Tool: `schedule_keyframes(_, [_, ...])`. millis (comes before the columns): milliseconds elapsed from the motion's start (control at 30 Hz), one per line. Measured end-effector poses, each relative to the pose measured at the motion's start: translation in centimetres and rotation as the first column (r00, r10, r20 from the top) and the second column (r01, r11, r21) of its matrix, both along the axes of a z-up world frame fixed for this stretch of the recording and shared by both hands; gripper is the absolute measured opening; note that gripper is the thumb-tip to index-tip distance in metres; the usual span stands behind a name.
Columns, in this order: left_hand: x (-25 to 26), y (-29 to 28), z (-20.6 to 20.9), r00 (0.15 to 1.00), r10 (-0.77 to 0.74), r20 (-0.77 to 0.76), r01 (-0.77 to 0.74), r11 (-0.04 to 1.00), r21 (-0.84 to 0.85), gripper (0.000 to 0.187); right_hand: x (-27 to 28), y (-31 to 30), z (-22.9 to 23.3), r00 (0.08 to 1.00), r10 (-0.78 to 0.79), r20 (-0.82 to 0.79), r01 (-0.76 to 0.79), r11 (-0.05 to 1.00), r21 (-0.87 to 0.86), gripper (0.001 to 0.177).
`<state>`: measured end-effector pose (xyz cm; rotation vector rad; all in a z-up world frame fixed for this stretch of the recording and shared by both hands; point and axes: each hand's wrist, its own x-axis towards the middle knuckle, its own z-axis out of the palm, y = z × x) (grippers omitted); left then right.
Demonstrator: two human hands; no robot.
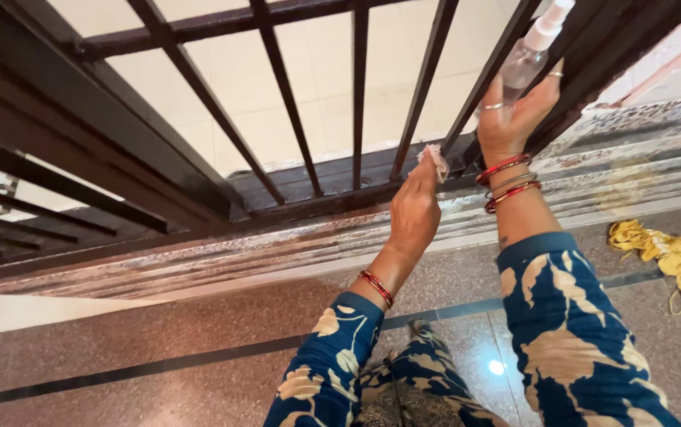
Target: The person sprays a liquid cleaner onto a dark metal railing and wipes it with a white cloth. They repeatedly spray and wipe along the horizontal bars, moving from left to right.
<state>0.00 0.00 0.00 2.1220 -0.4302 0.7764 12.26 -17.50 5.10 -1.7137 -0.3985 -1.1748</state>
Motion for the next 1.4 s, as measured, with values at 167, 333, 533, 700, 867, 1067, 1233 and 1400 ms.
schedule_keyframes(167, [-2.8,2.5,3.2,0.988,-0.115,-0.099,0.121,0.991,0.058,0.057,-1.7,2.0,3.9,1.0,-0.004,0.028,0.004,1.0,0.014,0.065])
schedule_keyframes(333, [-4.5,4.0,8.4,0.996,-0.071,0.061,0.086,0.949,-0.304,0.051,-2.5,2.9,5.4,0.998,0.053,0.021,-0.053,0.998,0.025,0.056])
schedule_keyframes(533, [-1.5,5.5,16.5,0.854,0.227,0.469,-0.051,0.932,-0.358,0.047,-2.7,3.2,5.9,0.998,-0.057,0.019,0.057,0.998,-0.005,0.064])
schedule_keyframes(700, [1.3,4.3,18.2,0.902,0.073,0.426,0.022,0.977,-0.213,0.053,-3.2,3.4,6.6,0.994,-0.107,0.021,0.108,0.992,-0.063,0.056])
schedule_keyframes(867, [1.0,4.4,14.3,0.929,0.075,0.363,-0.004,0.981,-0.194,0.05,-3.5,4.0,7.2,1.0,0.009,0.008,-0.01,0.999,0.032,0.051])
schedule_keyframes(1067, [0.1,4.8,9.1,0.953,0.091,0.289,-0.054,0.989,-0.134,0.041,-3.6,4.1,6.8,1.0,0.026,-0.009,-0.026,0.999,0.045,0.05])
schedule_keyframes(1233, [-1.9,6.0,6.5,0.988,0.071,0.136,-0.064,0.997,-0.053,0.038,-3.1,3.5,6.2,1.0,0.021,-0.003,-0.021,0.999,0.041,0.05])
schedule_keyframes(1400, [-4.2,7.7,6.9,0.986,0.022,-0.165,0.006,0.986,0.169,0.04,-2.9,3.1,6.0,0.998,-0.042,0.037,0.044,0.998,-0.044,0.045])
